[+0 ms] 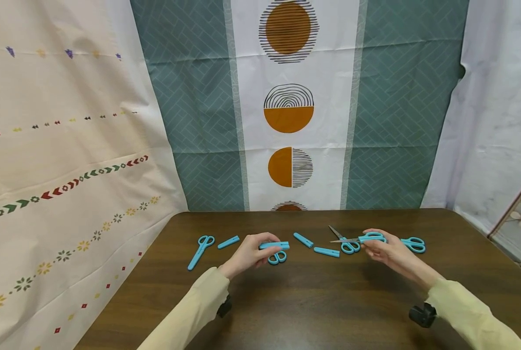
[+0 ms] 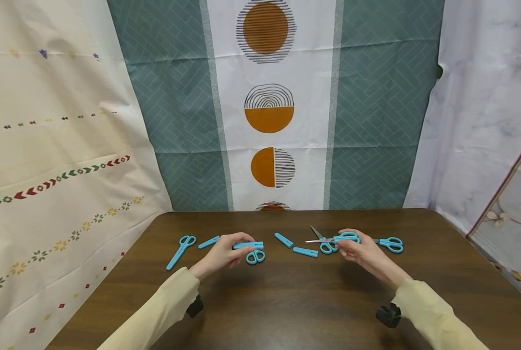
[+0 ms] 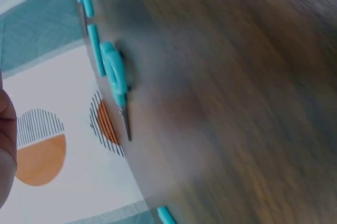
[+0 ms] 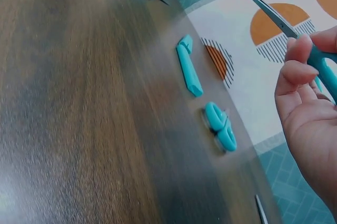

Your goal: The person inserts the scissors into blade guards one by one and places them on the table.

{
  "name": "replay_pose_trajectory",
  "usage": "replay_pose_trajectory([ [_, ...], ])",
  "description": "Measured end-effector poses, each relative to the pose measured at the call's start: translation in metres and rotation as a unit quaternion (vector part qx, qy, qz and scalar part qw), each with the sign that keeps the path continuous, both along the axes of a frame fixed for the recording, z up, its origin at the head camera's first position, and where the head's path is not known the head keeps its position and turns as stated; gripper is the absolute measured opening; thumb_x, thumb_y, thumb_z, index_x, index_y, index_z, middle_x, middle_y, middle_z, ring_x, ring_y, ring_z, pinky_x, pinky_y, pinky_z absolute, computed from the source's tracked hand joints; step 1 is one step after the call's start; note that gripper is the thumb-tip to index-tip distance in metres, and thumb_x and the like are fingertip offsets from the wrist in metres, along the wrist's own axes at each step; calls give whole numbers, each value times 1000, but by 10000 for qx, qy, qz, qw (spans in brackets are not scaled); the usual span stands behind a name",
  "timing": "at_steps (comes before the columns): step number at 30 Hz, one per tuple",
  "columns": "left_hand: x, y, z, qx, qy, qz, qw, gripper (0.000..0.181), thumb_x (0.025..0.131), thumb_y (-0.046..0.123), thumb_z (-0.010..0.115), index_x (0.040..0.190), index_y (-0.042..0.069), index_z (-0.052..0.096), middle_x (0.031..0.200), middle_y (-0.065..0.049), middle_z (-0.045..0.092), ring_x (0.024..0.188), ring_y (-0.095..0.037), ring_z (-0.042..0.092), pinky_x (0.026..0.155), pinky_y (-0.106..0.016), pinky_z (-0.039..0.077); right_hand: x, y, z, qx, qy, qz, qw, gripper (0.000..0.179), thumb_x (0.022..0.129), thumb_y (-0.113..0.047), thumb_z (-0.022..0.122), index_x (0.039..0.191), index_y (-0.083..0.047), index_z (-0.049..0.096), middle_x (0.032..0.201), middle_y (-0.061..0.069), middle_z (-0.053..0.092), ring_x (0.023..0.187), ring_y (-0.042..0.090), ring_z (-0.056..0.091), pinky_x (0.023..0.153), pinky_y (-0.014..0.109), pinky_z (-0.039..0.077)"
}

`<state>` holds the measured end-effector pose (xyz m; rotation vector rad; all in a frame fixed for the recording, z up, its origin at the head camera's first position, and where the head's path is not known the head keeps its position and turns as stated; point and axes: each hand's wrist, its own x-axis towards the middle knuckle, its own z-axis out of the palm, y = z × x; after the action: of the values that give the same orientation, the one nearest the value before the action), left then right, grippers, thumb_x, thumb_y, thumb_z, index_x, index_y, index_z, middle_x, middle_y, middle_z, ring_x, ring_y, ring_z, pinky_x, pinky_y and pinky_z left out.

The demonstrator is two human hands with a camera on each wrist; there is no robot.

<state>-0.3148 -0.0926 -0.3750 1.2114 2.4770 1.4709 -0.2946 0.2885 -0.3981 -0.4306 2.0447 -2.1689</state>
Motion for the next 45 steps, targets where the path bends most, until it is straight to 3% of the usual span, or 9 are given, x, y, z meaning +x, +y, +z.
replay_pose_trajectory([
  [4, 4, 7, 6, 24, 124, -49, 9999, 19, 89, 16, 59, 104, 5, 62, 53, -13, 49, 38, -18, 39, 38, -26, 34, -1, -5, 0, -436, 107, 256, 9987, 40, 94, -3, 46, 126, 10, 25, 95, 14, 57, 79, 16, 57, 71, 30, 47],
  [10, 14, 17, 19, 90, 213, -160, 9996, 16, 89, 11, 59, 102, 2, 61, 55, -17, 50, 38, -19, 37, 38, -25, 34, -1, -13, 3, -919, 265, 367, 9947, 27, 94, 1, 44, 117, 5, 29, 92, 13, 57, 79, 16, 58, 69, 28, 48],
  [17, -5, 25, 0, 169, 181, -123, 9996, 16, 88, 22, 61, 100, 12, 63, 53, -12, 48, 38, -15, 37, 35, -26, 31, 2, -19, 10, -688, 282, 325, 9967, 24, 94, -1, 46, 113, 2, 31, 92, 12, 57, 80, 16, 56, 69, 28, 47],
  [21, -9, 27, -1, 301, 148, -335, 9989, 16, 88, 24, 60, 99, 13, 63, 51, -10, 47, 37, -15, 37, 35, -27, 32, 2, -24, 14, -542, 188, 338, 9978, 31, 93, -2, 49, 115, 4, 29, 95, 16, 54, 80, 18, 56, 71, 29, 47],
  [29, -8, 32, 6, 267, -92, -490, 9984, 16, 90, 18, 57, 103, 9, 60, 63, -3, 58, 44, -35, 45, 43, -42, 40, 1, -32, 21, -627, -5, 391, 9973, 36, 91, 0, 50, 118, 4, 27, 92, 17, 54, 75, 18, 55, 68, 28, 47],
  [33, 1, 33, 18, 249, -102, -611, 9978, 16, 91, 11, 56, 104, 4, 59, 66, -2, 60, 46, -43, 45, 44, -47, 38, 0, -34, 23, -620, -39, 395, 9973, 35, 92, -2, 51, 117, 3, 27, 92, 19, 54, 73, 19, 54, 67, 29, 47],
  [37, 8, 33, 30, 157, 7, -681, 9976, 15, 91, 7, 55, 103, 0, 58, 62, -2, 56, 43, -32, 43, 43, -42, 37, -1, -36, 25, -616, -81, 419, 9972, 35, 92, -2, 50, 117, 3, 27, 91, 18, 55, 74, 19, 55, 68, 30, 47],
  [40, 7, 34, 31, 151, 72, -636, 9978, 15, 90, 7, 55, 103, 0, 59, 59, -2, 51, 41, -19, 41, 42, -41, 38, -1, -37, 25, -637, -92, 460, 9969, 34, 92, -3, 50, 117, 3, 27, 91, 18, 55, 75, 19, 56, 69, 29, 47],
  [45, -8, 35, 15, 199, 96, -495, 9985, 15, 91, 12, 56, 103, 4, 60, 57, -8, 49, 39, -21, 42, 40, -33, 38, -3, -41, 24, -690, 37, 579, 9959, 30, 93, -1, 48, 115, 2, 28, 88, 15, 56, 73, 17, 55, 67, 28, 47],
])
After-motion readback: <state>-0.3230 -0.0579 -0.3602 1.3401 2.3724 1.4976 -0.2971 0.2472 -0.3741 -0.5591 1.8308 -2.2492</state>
